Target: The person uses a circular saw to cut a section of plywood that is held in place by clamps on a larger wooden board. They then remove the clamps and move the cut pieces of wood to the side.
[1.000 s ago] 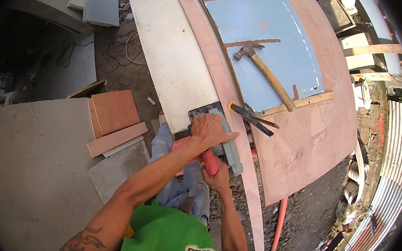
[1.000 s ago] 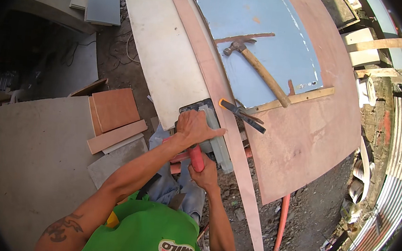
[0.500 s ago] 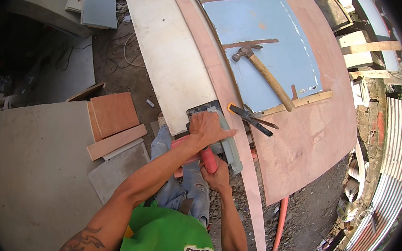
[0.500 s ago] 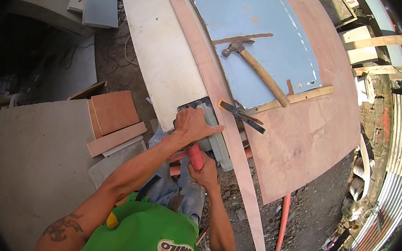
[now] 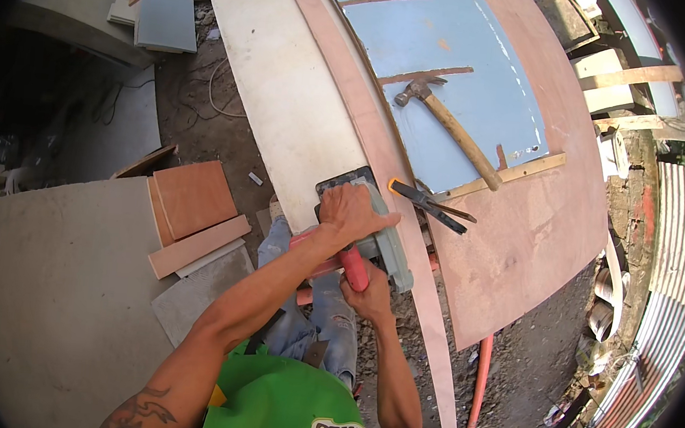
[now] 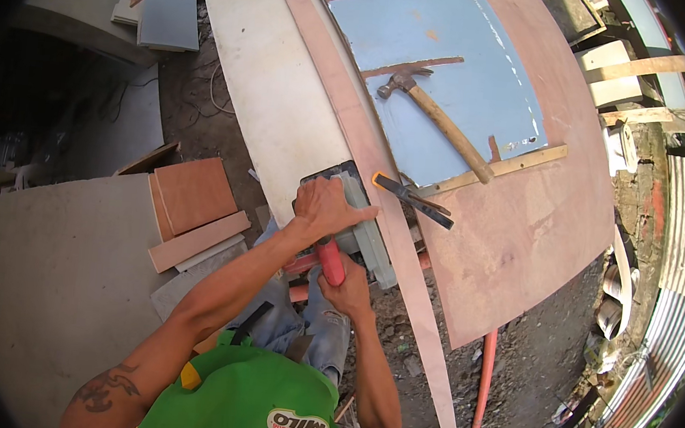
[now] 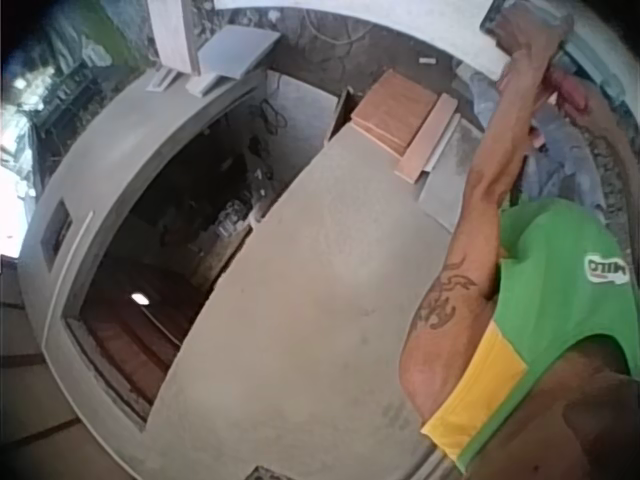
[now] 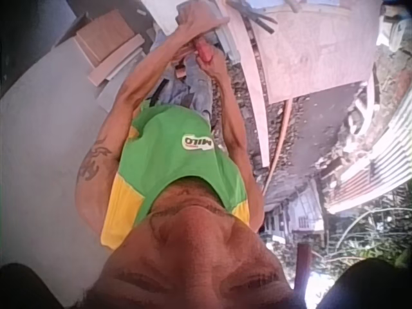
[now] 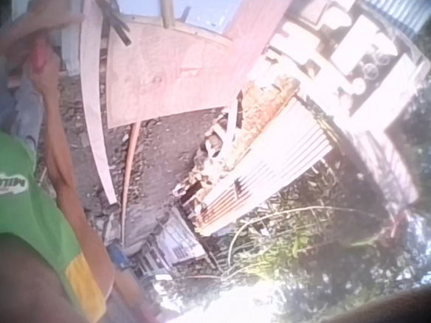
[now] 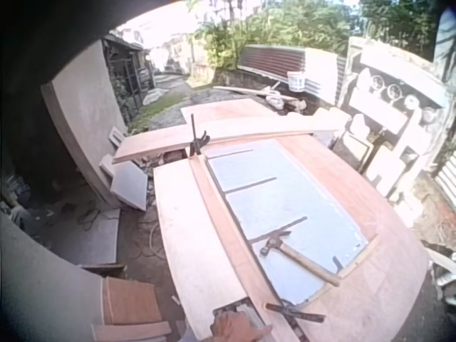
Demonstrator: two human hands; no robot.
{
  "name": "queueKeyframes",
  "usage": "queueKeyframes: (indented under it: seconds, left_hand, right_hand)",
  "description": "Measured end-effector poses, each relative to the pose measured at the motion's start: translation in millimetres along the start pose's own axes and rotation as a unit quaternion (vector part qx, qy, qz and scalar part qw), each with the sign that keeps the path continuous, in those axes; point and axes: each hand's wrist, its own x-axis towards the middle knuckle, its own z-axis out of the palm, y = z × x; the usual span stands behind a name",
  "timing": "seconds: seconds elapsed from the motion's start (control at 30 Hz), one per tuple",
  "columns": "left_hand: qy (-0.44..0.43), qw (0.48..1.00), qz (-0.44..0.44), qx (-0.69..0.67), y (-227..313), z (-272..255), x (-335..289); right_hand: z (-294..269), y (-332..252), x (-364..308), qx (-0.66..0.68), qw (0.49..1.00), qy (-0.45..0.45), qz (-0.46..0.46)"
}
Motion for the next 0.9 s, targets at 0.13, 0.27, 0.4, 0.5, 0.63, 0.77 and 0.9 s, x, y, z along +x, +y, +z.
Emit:
queueKeyframes:
  seconds: [0.13,0.27,0.4,0.5,0.63,0.77,0.9]
  left_hand:
    - [-0.003,1.0,-0.002,0.0,-2.3,-4.3,5.8]
    - [0.003,1.0,0.003,-0.004,-3.8,-10.2,8.9]
    - [-0.017,1.0,-0.007,-0.019,-9.1,-13.3,16.0]
    - [-0.012,1.0,-0.003,-0.02,-10.4,-16.0,19.1]
    - [-0.005,1.0,-0.004,0.002,-11.8,-22.0,23.1]
    - [-0.004,1.0,-0.007,-0.001,-13.5,-24.0,27.3]
    - [-0.018,1.0,-0.008,-0.008,-17.9,-28.0,33.1]
  right_hand:
    - [2.5,-1.2,5.3,-0.004,1.0,0.009,-0.013]
    - [4.4,-3.2,11.0,0.003,1.0,0.013,-0.019]
    - [6.3,-9.6,17.5,0.002,1.0,0.009,-0.012]
    - [7.5,-10.0,22.5,0.004,1.0,0.006,-0.014]
    - [10.8,-11.3,28.5,0.003,1.0,0.011,-0.014]
    - [11.1,-14.7,33.6,0.006,1.0,0.014,-0.016]
    - [13.3,-18.0,39.3,0.014,1.0,0.012,-0.006]
